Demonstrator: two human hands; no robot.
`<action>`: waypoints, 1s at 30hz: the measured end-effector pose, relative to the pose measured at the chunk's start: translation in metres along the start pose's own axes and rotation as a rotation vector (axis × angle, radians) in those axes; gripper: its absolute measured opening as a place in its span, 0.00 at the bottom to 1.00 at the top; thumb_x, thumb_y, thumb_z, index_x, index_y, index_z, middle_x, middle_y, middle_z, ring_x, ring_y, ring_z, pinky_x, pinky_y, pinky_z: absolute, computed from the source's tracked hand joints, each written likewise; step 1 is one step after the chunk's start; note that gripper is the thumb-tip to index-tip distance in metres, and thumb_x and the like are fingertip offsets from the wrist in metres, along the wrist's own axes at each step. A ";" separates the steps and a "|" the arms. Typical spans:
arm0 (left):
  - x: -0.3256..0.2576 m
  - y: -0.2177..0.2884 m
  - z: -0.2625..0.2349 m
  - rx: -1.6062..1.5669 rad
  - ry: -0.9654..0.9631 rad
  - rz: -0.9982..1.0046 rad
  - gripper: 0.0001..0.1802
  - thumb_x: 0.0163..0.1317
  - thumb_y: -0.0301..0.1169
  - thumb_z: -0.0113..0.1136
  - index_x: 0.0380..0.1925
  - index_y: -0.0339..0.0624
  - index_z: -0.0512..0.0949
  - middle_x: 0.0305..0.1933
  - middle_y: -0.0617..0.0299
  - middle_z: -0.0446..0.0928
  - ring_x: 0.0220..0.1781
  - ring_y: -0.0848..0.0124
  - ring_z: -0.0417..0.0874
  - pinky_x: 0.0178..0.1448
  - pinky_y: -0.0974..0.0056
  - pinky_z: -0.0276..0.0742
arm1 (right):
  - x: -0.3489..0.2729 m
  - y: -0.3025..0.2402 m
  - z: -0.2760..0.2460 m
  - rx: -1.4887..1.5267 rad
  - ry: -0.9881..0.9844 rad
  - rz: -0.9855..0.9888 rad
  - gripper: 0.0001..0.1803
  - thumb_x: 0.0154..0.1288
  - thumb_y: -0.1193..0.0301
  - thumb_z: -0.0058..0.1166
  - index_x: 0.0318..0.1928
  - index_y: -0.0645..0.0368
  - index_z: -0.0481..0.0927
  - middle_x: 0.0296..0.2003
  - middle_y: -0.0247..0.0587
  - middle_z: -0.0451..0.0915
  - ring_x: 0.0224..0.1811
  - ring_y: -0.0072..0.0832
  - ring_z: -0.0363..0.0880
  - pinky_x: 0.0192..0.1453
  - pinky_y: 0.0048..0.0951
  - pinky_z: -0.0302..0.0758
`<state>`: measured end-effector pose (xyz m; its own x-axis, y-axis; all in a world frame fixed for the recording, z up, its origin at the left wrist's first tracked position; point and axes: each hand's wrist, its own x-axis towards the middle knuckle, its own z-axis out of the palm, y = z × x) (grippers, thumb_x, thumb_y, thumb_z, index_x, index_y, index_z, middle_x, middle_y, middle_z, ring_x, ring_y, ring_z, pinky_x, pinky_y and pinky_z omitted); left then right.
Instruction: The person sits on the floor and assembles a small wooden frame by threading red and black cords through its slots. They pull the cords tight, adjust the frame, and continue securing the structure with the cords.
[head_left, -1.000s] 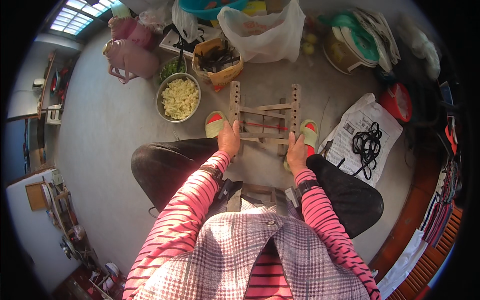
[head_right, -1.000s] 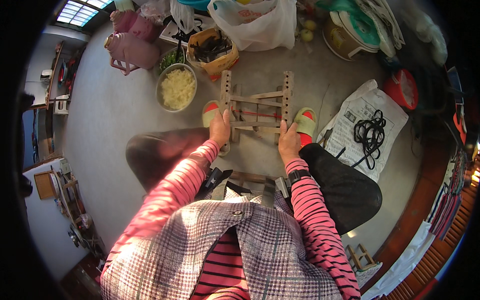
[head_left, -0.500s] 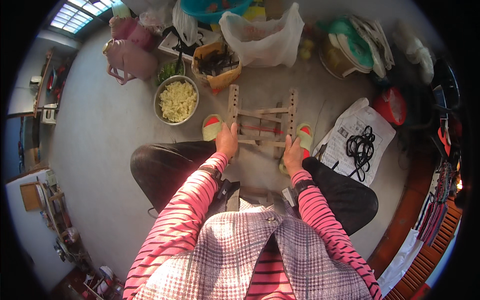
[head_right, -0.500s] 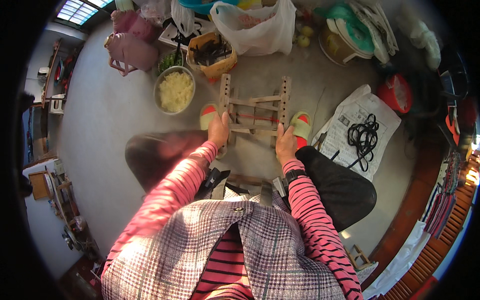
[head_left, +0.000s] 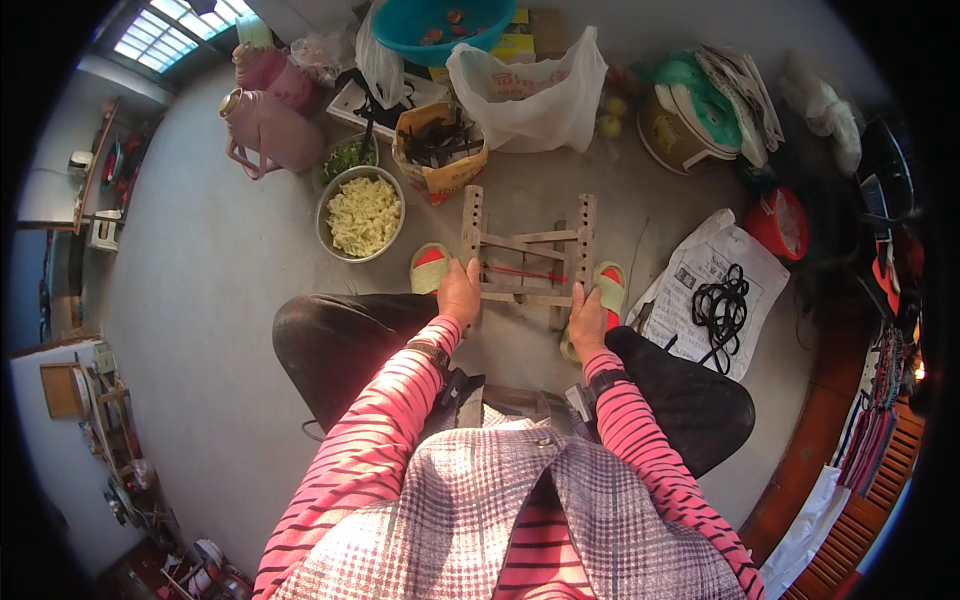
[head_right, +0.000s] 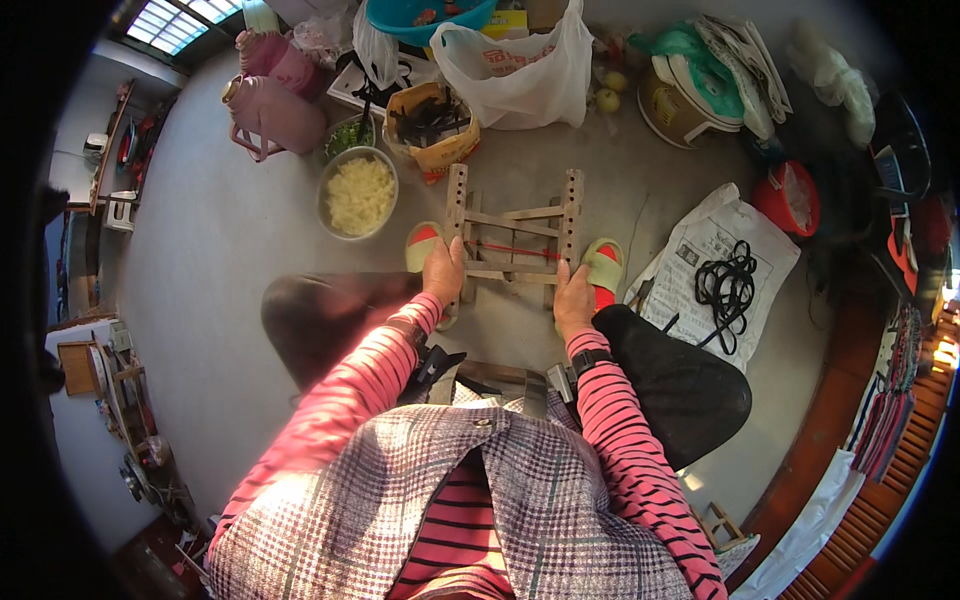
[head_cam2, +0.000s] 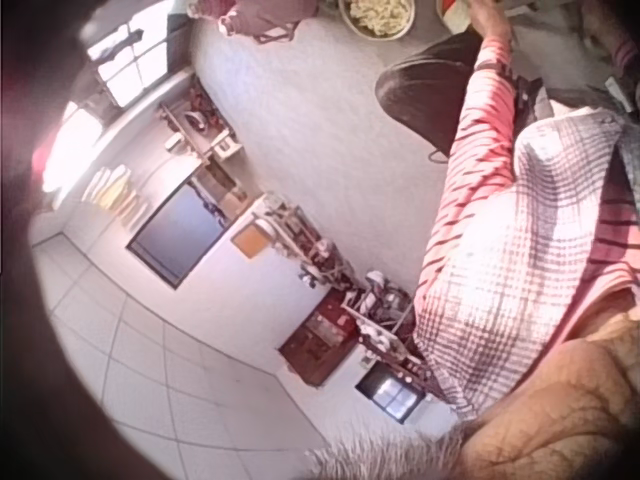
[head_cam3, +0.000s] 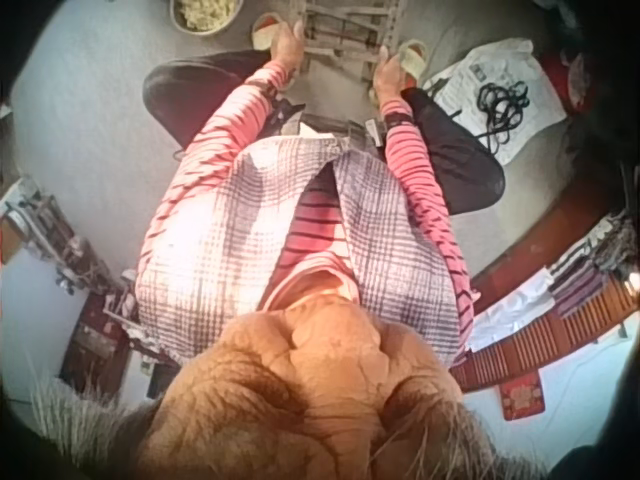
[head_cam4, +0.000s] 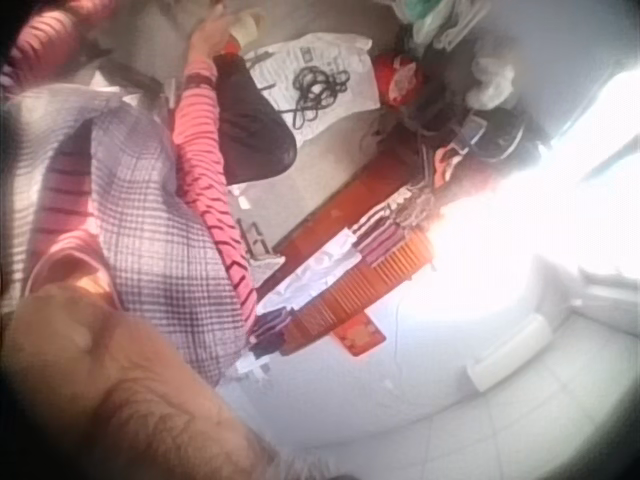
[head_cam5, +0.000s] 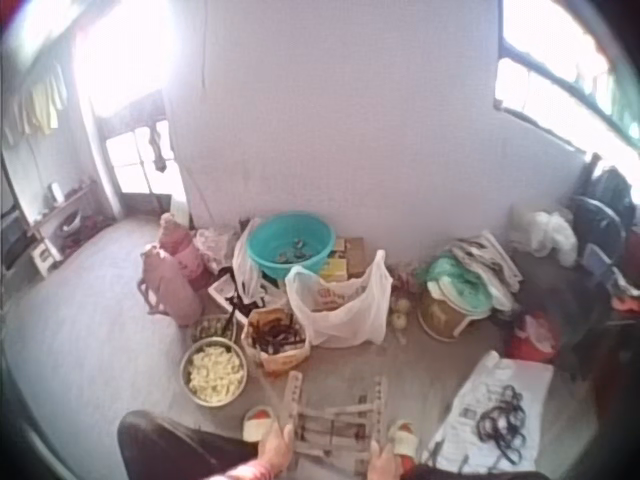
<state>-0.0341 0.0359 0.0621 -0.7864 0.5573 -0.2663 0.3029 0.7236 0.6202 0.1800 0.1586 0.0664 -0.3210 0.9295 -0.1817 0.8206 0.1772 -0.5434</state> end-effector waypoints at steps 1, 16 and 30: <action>0.000 -0.001 0.000 -0.030 -0.021 -0.016 0.27 0.73 0.50 0.43 0.41 0.30 0.70 0.36 0.29 0.77 0.41 0.31 0.76 0.45 0.38 0.70 | -0.001 0.000 0.000 -0.006 -0.002 0.002 0.29 0.74 0.47 0.40 0.45 0.66 0.67 0.31 0.71 0.78 0.36 0.67 0.76 0.40 0.60 0.71; 0.003 -0.010 0.001 -0.114 -0.042 0.073 0.30 0.72 0.54 0.42 0.43 0.31 0.69 0.41 0.29 0.77 0.47 0.32 0.76 0.51 0.40 0.70 | 0.002 -0.002 -0.002 0.019 0.001 0.002 0.28 0.74 0.47 0.41 0.40 0.66 0.69 0.27 0.63 0.79 0.31 0.59 0.79 0.37 0.53 0.72; 0.006 -0.012 0.007 -0.167 -0.110 -0.023 0.35 0.70 0.59 0.41 0.44 0.29 0.71 0.39 0.30 0.78 0.46 0.34 0.78 0.50 0.40 0.72 | -0.005 -0.001 -0.009 0.243 -0.129 0.124 0.34 0.74 0.44 0.38 0.40 0.70 0.72 0.20 0.49 0.77 0.19 0.38 0.79 0.25 0.38 0.75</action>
<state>-0.0387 0.0338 0.0478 -0.7258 0.5891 -0.3553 0.1847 0.6644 0.7242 0.1849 0.1567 0.0748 -0.2956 0.8875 -0.3535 0.7252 -0.0323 -0.6878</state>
